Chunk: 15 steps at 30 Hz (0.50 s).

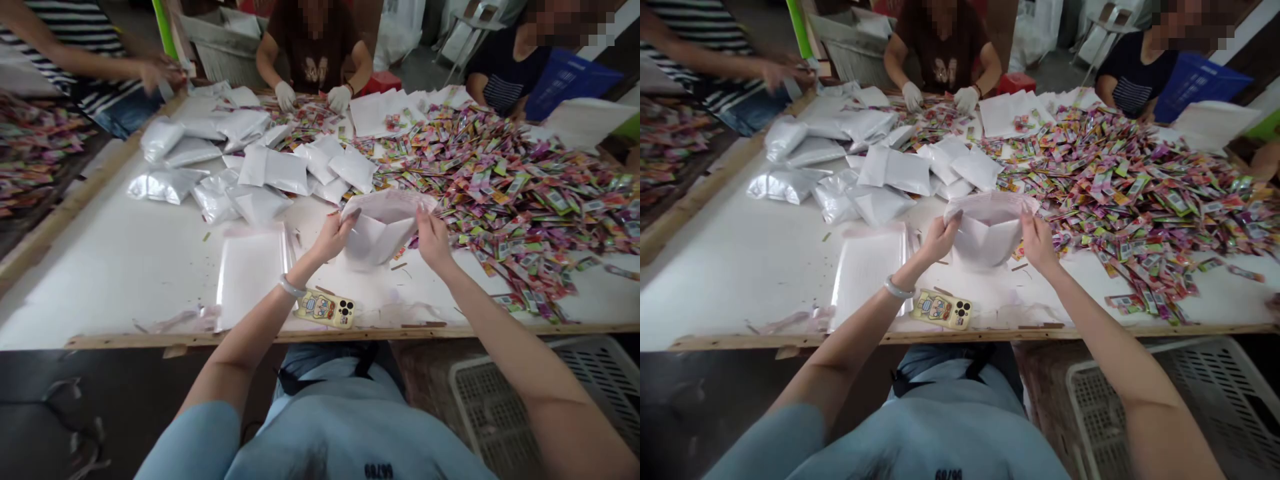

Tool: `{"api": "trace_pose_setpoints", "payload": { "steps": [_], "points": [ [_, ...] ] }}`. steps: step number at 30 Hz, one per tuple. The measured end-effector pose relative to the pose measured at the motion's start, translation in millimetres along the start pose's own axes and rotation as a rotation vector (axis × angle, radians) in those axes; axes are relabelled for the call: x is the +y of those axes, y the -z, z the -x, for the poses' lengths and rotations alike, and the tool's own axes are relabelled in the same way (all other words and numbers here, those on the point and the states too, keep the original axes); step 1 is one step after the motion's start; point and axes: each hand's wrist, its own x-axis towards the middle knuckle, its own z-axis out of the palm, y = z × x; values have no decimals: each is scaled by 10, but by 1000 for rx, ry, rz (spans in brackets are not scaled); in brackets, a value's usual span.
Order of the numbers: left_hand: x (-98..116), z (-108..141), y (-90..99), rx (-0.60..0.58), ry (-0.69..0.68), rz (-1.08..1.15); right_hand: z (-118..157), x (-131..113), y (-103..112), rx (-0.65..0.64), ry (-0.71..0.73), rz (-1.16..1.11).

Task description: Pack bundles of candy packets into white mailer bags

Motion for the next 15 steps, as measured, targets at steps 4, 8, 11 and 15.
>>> {"api": "trace_pose_setpoints", "payload": {
  "steps": [4, 8, 11, 15],
  "points": [
    [41, -6, -54, 42, -28, -32, -105, -81, -20, 262, 301, 221],
    [147, 92, -98, 1, -105, -34, -6, -429, -272, 99, 589, 443],
    [216, 175, -59, -143, -71, -97, -6, -688, -400, -52, 626, 505],
    [229, 203, 29, -191, -86, -78, -65, -785, -326, -211, 692, 433]
  ]
}}
